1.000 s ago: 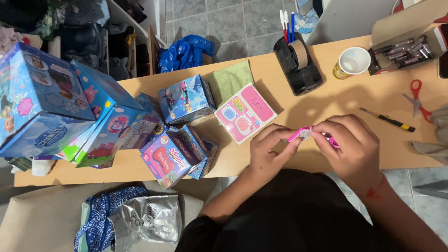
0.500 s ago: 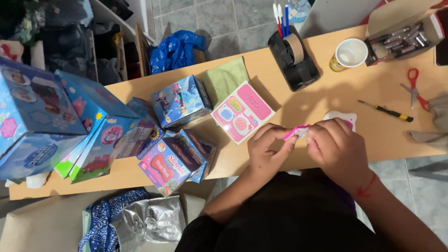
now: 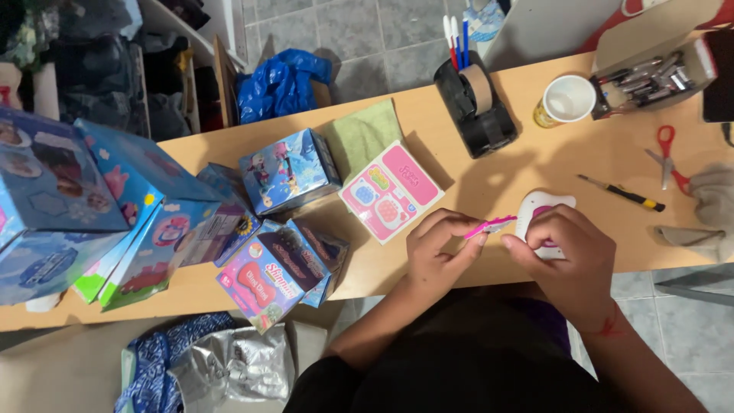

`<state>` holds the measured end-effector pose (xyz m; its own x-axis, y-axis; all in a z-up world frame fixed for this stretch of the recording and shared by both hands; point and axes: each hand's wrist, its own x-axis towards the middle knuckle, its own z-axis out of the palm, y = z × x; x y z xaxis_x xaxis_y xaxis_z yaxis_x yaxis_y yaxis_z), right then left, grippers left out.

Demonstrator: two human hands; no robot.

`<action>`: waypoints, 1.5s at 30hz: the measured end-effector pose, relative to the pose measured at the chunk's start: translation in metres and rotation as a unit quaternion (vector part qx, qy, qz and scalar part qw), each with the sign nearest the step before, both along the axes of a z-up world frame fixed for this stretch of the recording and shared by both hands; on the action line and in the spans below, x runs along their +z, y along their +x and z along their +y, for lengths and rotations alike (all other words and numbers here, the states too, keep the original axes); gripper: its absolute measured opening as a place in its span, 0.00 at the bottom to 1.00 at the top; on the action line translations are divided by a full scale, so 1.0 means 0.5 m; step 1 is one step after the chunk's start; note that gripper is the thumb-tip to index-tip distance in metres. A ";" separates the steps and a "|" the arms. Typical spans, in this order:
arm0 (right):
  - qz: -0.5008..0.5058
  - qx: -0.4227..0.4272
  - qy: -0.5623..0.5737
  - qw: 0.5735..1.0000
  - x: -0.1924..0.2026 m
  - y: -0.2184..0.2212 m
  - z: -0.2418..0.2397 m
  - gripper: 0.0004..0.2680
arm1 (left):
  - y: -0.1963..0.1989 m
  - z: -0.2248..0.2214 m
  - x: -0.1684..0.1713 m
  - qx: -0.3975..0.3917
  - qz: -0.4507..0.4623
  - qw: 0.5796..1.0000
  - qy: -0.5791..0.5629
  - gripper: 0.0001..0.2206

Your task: Assemble a small electronic toy by inserting batteries, securing the cover with a screwdriver, and applying decorative stickers.

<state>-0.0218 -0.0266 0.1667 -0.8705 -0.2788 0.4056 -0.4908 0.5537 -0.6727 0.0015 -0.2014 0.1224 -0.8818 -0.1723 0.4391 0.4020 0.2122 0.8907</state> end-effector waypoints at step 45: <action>-0.135 0.222 -0.051 0.964 -0.041 -0.072 0.195 0.04 | 0.031 0.184 0.048 0.046 -0.198 0.974 0.099 0.14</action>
<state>-0.0579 0.0711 0.1463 -0.7523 -0.6187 0.2265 -0.4643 0.2540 -0.8485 0.0172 -0.1093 0.1464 -0.9518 -0.3062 0.0176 0.0060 0.0388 0.9992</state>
